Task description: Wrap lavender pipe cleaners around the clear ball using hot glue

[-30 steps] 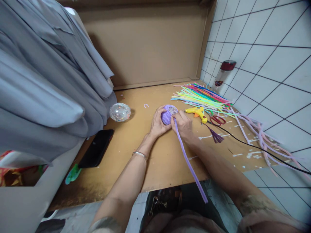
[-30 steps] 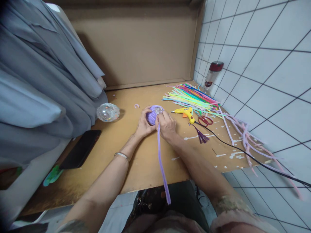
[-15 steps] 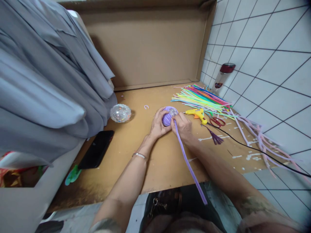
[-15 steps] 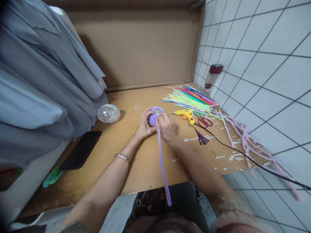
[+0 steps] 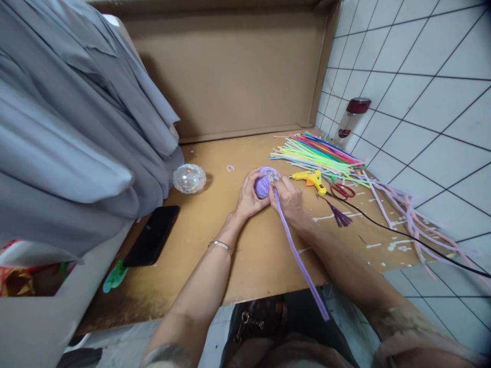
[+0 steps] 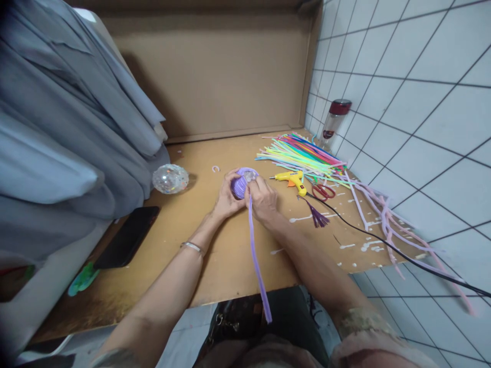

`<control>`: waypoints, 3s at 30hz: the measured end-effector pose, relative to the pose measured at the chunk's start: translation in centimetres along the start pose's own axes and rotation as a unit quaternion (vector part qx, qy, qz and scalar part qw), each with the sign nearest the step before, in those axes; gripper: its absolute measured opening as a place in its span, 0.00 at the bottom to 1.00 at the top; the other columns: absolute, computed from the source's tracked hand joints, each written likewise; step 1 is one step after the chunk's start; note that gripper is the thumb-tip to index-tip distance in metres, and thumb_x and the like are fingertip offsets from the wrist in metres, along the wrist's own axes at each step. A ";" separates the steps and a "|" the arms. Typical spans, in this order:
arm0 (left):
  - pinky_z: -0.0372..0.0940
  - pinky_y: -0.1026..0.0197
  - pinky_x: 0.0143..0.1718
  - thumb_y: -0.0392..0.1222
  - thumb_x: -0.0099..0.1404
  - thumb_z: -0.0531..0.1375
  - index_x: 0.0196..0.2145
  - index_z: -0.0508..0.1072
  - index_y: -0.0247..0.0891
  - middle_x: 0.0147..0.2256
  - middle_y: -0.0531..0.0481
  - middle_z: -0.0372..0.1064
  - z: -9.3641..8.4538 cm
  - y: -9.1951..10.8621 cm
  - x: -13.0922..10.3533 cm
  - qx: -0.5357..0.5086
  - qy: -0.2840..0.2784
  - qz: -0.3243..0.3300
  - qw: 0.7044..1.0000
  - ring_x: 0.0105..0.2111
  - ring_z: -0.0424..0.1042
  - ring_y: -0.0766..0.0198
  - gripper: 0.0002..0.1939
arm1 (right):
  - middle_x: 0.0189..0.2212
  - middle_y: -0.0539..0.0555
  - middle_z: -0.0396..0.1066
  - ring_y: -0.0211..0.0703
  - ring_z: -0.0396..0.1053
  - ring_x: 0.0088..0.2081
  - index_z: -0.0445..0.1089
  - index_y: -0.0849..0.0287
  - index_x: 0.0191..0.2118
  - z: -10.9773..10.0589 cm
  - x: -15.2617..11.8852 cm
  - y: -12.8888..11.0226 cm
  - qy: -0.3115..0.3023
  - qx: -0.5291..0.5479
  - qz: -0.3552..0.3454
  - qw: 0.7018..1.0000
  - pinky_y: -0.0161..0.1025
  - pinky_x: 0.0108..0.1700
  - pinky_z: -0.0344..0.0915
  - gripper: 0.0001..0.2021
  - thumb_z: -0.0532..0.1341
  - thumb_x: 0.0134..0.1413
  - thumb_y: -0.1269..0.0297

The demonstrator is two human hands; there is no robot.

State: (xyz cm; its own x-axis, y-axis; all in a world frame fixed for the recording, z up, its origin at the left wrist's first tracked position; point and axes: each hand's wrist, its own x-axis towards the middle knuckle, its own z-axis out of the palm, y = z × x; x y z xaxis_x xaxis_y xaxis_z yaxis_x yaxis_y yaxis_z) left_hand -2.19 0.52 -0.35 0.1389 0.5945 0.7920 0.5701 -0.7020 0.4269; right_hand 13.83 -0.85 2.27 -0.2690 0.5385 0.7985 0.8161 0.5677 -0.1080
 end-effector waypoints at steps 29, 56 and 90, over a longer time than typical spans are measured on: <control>0.63 0.41 0.63 0.49 0.58 0.68 0.58 0.60 0.41 0.60 0.38 0.62 -0.3 0.2 0.2 0.018 -0.030 0.002 0.999 0.62 0.65 0.48 0.35 | 0.32 0.56 0.70 0.42 0.64 0.34 0.73 0.59 0.34 -0.3 0.1 0.1 -0.046 0.018 0.017 0.999 0.38 0.34 0.55 0.11 0.54 0.64 0.70; 0.63 0.39 0.63 0.54 0.60 0.66 0.59 0.62 0.40 0.62 0.34 0.61 -0.4 0.3 0.0 0.022 -0.036 0.006 0.999 0.63 0.65 0.45 0.34 | 0.30 0.55 0.71 0.42 0.65 0.32 0.72 0.57 0.32 0.1 0.1 0.2 0.005 0.001 0.006 1.000 0.37 0.32 0.55 0.09 0.56 0.62 0.69; 0.62 0.42 0.62 0.50 0.59 0.66 0.54 0.63 0.42 0.61 0.37 0.64 -0.3 0.2 0.2 0.054 -0.020 0.012 0.998 0.61 0.66 0.47 0.29 | 0.32 0.56 0.72 0.40 0.67 0.33 0.73 0.58 0.33 0.2 0.3 0.4 -0.005 0.047 -0.002 0.999 0.36 0.35 0.60 0.11 0.55 0.64 0.68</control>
State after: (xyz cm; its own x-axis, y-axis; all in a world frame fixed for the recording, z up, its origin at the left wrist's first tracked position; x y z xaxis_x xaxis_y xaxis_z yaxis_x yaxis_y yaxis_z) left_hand -2.32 0.35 0.04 0.1853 0.5945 0.7825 0.6505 -0.6711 0.3558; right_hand 13.97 -0.32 2.38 -0.2765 0.5420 0.7936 0.7633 0.6256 -0.1612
